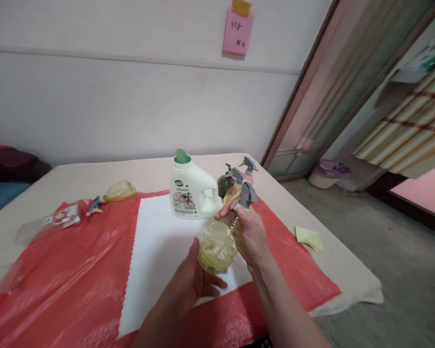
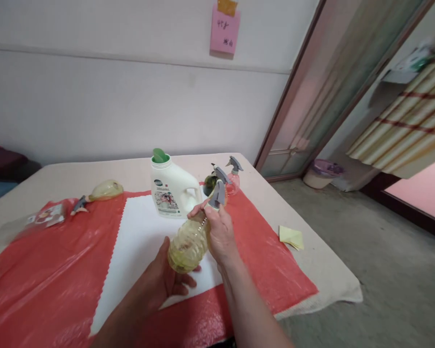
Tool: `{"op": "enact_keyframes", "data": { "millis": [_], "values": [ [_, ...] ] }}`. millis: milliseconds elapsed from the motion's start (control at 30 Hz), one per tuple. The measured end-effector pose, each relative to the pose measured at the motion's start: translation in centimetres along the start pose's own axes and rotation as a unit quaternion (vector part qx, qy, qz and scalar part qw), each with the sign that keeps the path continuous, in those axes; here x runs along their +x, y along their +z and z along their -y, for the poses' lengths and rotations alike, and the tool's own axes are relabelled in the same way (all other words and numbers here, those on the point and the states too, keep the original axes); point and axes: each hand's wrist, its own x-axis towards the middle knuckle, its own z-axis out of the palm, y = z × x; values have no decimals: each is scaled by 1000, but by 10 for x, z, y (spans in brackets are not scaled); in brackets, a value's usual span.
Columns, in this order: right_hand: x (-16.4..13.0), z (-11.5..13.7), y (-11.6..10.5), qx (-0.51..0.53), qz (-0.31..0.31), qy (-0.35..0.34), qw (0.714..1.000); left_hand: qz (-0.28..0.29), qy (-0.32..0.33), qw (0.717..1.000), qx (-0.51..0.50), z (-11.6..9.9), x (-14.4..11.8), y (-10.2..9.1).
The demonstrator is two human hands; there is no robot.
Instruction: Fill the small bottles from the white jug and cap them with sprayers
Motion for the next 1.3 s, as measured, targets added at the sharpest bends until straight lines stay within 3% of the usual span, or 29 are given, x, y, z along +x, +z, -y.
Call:
{"op": "enact_keyframes", "data": {
  "millis": [33, 100, 233, 333, 433, 567, 633, 667, 833, 1033, 1133, 1233, 1300],
  "values": [
    [0, 0, 1, 8, 2, -1, 1000, 49, -36, 998, -35, 2, 0, 2],
    [1, -3, 2, -1, 1, -14, 1000, 67, 0, 994, -83, 6, -1, 7],
    [3, -10, 6, 13, -42, -18, 999, -68, 233, 970, -26, 10, -3, 19],
    [4, -11, 8, 65, -70, 5, 995, -158, 318, 934, 41, 12, -3, 25],
    [3, -7, 9, 77, -68, 3, 995, -140, 267, 953, 8, 10, -3, 24],
    [-1, -1, 10, 15, -22, 10, 1000, -73, 85, 992, -61, 0, -6, 16],
    [-3, 0, 11, -26, -11, 3, 1000, -65, 44, 994, -76, -4, -7, 14],
    [-4, 0, 12, -40, -15, 0, 999, -72, 49, 993, -76, -6, -6, 14],
    [-4, 3, 12, -27, -41, 17, 999, -149, 205, 967, -31, -2, -2, 19],
    [0, 15, 6, -8, 20, 16, 1000, -170, 277, 946, 8, 0, 2, 18],
    [3, 22, -3, -41, 13, 28, 999, -175, 290, 940, 41, -3, 3, 16],
    [9, 32, -27, -142, -72, -22, 987, -193, 297, 932, 76, -7, 3, 10],
    [15, 38, -52, -246, -166, -104, 949, -217, 291, 927, 92, -9, 3, 4]
  ]
}}
